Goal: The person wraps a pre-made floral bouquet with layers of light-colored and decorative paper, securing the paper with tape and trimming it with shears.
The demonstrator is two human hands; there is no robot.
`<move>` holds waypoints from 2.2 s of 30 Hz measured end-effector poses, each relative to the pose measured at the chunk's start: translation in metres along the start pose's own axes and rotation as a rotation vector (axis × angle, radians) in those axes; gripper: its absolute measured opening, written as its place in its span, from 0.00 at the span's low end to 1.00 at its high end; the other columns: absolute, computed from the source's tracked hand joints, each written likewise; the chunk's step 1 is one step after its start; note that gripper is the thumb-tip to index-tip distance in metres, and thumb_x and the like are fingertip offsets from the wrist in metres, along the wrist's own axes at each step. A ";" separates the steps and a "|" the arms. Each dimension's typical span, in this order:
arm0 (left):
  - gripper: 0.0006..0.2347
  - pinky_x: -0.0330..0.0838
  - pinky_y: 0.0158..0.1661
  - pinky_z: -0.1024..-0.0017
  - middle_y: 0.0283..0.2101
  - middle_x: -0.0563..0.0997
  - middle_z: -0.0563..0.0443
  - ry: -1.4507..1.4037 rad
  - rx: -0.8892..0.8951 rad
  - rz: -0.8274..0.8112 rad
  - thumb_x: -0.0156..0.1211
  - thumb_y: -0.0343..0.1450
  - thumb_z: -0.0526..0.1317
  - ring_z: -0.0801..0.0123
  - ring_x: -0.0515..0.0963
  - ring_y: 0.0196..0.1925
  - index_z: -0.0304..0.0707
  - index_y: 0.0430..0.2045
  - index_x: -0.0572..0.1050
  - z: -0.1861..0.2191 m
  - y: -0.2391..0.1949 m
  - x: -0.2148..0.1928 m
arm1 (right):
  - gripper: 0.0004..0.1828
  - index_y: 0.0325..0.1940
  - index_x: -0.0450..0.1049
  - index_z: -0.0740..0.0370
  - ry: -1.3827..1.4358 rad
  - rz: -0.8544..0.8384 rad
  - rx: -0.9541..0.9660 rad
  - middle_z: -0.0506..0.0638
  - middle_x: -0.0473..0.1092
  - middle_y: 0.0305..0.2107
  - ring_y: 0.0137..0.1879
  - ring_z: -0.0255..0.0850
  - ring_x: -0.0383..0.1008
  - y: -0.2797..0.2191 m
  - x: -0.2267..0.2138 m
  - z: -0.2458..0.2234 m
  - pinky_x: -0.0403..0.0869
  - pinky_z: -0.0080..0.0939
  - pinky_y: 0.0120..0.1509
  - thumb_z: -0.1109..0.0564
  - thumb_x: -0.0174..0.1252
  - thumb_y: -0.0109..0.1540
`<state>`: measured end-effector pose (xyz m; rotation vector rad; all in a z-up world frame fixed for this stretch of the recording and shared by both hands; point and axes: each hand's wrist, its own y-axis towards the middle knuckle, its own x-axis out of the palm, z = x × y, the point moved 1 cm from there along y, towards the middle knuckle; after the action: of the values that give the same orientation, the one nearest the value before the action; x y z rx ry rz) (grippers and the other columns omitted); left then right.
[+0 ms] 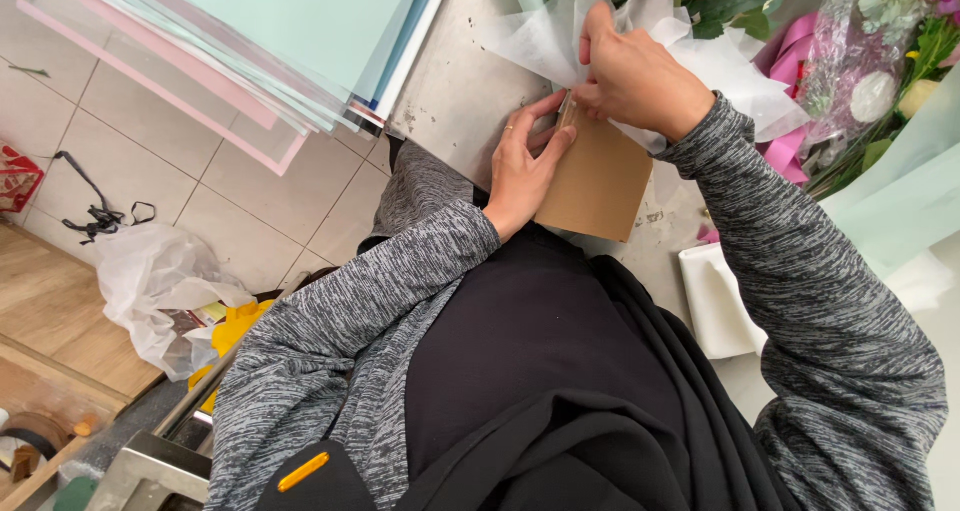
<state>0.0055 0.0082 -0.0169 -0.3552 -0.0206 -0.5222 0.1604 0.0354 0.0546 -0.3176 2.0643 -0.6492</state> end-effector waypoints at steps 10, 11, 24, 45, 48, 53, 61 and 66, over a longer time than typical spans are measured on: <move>0.16 0.69 0.53 0.76 0.54 0.72 0.53 -0.032 -0.031 0.024 0.54 0.66 0.42 0.70 0.76 0.53 0.47 0.49 0.68 0.001 0.001 0.003 | 0.17 0.39 0.52 0.64 -0.186 0.193 -0.139 0.61 0.63 0.20 0.26 0.69 0.63 0.008 0.026 0.022 0.59 0.57 0.27 0.67 0.51 0.51; 0.16 0.70 0.54 0.75 0.54 0.72 0.55 -0.052 0.015 0.024 0.53 0.67 0.40 0.73 0.72 0.56 0.43 0.49 0.67 0.002 0.001 0.003 | 0.17 0.38 0.52 0.64 -0.190 0.209 -0.151 0.60 0.64 0.20 0.27 0.70 0.63 0.009 0.027 0.022 0.60 0.58 0.27 0.67 0.52 0.51; 0.15 0.71 0.54 0.75 0.53 0.72 0.50 -0.005 -0.031 0.053 0.52 0.67 0.42 0.71 0.74 0.54 0.47 0.47 0.69 0.000 0.001 0.002 | 0.13 0.36 0.55 0.62 -0.172 0.240 -0.200 0.58 0.63 0.20 0.25 0.62 0.61 0.007 0.022 0.013 0.58 0.54 0.26 0.65 0.49 0.51; 0.17 0.71 0.54 0.72 0.55 0.70 0.47 0.090 -0.002 0.044 0.49 0.69 0.44 0.68 0.71 0.58 0.46 0.53 0.66 -0.016 0.004 0.006 | 0.11 0.36 0.54 0.58 0.263 0.005 0.062 0.49 0.70 0.15 0.20 0.37 0.73 -0.006 -0.006 -0.016 0.69 0.31 0.32 0.65 0.49 0.55; 0.16 0.73 0.53 0.71 0.54 0.69 0.44 0.088 0.056 0.065 0.49 0.69 0.42 0.66 0.68 0.59 0.40 0.51 0.67 -0.018 0.004 0.007 | 0.10 0.36 0.54 0.59 0.196 0.012 0.055 0.51 0.68 0.20 0.18 0.41 0.72 0.001 0.002 -0.007 0.68 0.35 0.26 0.64 0.48 0.56; 0.17 0.70 0.55 0.72 0.55 0.69 0.46 0.075 0.006 0.067 0.49 0.69 0.43 0.67 0.73 0.56 0.43 0.52 0.66 -0.016 0.002 0.008 | 0.12 0.37 0.54 0.59 0.052 0.071 -0.042 0.45 0.69 0.16 0.17 0.40 0.72 0.008 0.007 0.001 0.67 0.39 0.34 0.66 0.48 0.53; 0.16 0.69 0.55 0.72 0.54 0.71 0.48 0.083 0.009 0.051 0.48 0.69 0.45 0.68 0.72 0.56 0.47 0.52 0.66 -0.006 0.000 0.006 | 0.15 0.39 0.54 0.59 0.089 0.071 -0.025 0.50 0.69 0.14 0.23 0.48 0.70 0.007 0.006 0.001 0.65 0.42 0.33 0.65 0.47 0.51; 0.17 0.68 0.55 0.73 0.54 0.72 0.50 0.087 -0.033 0.051 0.48 0.68 0.46 0.71 0.70 0.58 0.49 0.52 0.67 -0.004 0.001 0.006 | 0.13 0.38 0.53 0.59 0.117 0.058 -0.031 0.50 0.69 0.13 0.20 0.41 0.73 0.003 0.003 -0.004 0.68 0.37 0.34 0.67 0.45 0.52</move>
<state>0.0111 0.0051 -0.0202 -0.3643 0.0809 -0.4880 0.1552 0.0379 0.0520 -0.2415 2.1887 -0.6140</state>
